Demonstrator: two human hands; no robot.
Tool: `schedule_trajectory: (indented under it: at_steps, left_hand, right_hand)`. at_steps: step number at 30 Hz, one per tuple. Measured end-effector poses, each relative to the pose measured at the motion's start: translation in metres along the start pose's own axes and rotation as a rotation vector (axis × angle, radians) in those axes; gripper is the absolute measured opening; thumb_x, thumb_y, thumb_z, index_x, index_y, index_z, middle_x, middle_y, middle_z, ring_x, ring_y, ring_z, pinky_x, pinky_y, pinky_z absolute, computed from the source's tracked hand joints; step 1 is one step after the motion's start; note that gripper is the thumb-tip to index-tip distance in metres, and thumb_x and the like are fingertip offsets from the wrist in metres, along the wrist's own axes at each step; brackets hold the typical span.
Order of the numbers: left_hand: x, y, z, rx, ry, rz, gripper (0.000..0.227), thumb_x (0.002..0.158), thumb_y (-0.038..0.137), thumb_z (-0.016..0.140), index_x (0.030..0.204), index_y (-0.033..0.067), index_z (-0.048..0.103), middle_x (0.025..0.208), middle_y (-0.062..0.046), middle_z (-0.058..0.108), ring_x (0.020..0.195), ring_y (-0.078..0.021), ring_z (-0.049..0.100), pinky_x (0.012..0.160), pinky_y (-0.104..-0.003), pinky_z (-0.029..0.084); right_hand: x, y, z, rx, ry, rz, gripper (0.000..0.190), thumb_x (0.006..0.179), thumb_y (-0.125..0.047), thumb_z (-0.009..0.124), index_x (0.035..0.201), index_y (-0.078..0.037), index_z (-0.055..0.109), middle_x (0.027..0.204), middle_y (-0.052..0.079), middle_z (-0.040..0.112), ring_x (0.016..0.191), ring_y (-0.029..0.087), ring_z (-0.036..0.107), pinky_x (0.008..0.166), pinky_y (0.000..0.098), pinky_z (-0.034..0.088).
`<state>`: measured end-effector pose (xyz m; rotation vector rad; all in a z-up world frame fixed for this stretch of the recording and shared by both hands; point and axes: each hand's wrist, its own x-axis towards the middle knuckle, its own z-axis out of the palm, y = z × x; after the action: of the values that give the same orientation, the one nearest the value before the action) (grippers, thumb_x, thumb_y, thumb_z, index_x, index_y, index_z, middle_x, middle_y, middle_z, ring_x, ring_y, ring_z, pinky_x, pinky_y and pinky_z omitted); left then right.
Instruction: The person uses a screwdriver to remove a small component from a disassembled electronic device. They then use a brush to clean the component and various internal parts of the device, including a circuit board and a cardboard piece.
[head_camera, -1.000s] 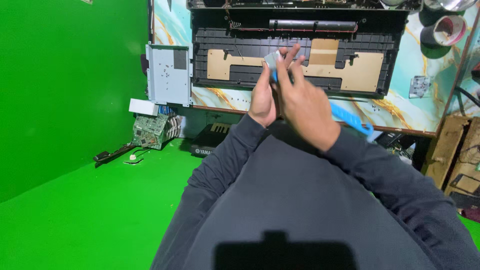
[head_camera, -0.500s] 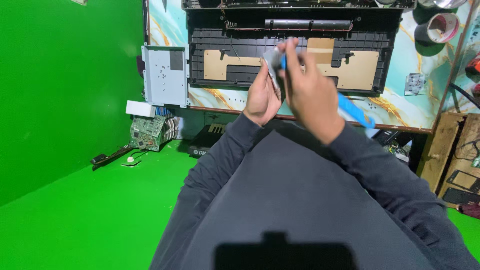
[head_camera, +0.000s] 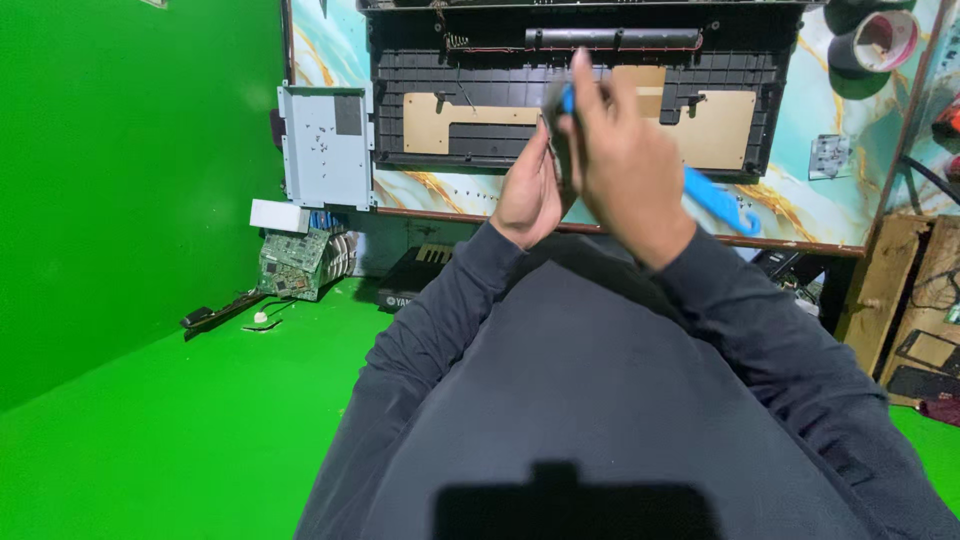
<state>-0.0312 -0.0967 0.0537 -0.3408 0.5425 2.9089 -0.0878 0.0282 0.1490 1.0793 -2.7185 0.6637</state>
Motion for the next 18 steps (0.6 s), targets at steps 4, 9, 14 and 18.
schedule_trajectory:
  at_steps: [4,9,14,18]
  left_hand:
    - [0.005,0.001,-0.009,-0.012,-0.151,0.071,0.052,0.122,0.04,0.02,0.16,0.0088,0.038,0.161,-0.012,0.047,0.15,-0.0265,0.045,0.128,-0.044,0.036]
    - [0.003,-0.004,-0.023,-0.037,-0.096,0.066,0.047,0.125,0.036,0.024,0.155,0.004,0.04,0.157,-0.014,0.051,0.148,-0.0269,0.047,0.129,-0.045,0.037]
    - [0.002,-0.005,-0.02,0.031,-0.1,0.077,0.053,0.117,0.04,0.022,0.154,0.0073,0.041,0.155,-0.011,0.052,0.144,-0.0259,0.05,0.125,-0.042,0.04]
    - [0.007,-0.021,-0.043,-0.087,-0.1,0.061,0.047,0.126,0.036,0.024,0.153,0.0009,0.041,0.157,-0.014,0.052,0.146,-0.0261,0.049,0.127,-0.043,0.039]
  right_hand:
    - [-0.007,-0.008,-0.002,-0.011,-0.012,-0.013,0.055,0.106,-0.021,0.067,0.154,-0.002,0.048,0.124,0.016,0.062,0.071,0.028,0.071,0.056,0.0373,0.054]
    - [-0.002,-0.01,-0.001,0.056,-0.006,0.007,0.053,0.109,-0.022,0.069,0.155,-0.003,0.05,0.12,0.013,0.062,0.071,0.029,0.069,0.058,0.0381,0.054]
    - [-0.019,-0.015,0.001,-0.012,0.01,-0.051,0.055,0.102,-0.021,0.068,0.152,-0.005,0.051,0.12,0.014,0.061,0.076,0.027,0.072,0.057,0.0366,0.054]
    - [-0.012,-0.006,0.0,0.091,0.008,-0.044,0.052,0.109,-0.02,0.067,0.155,-0.004,0.05,0.123,0.015,0.061,0.076,0.028,0.071,0.058,0.0373,0.054]
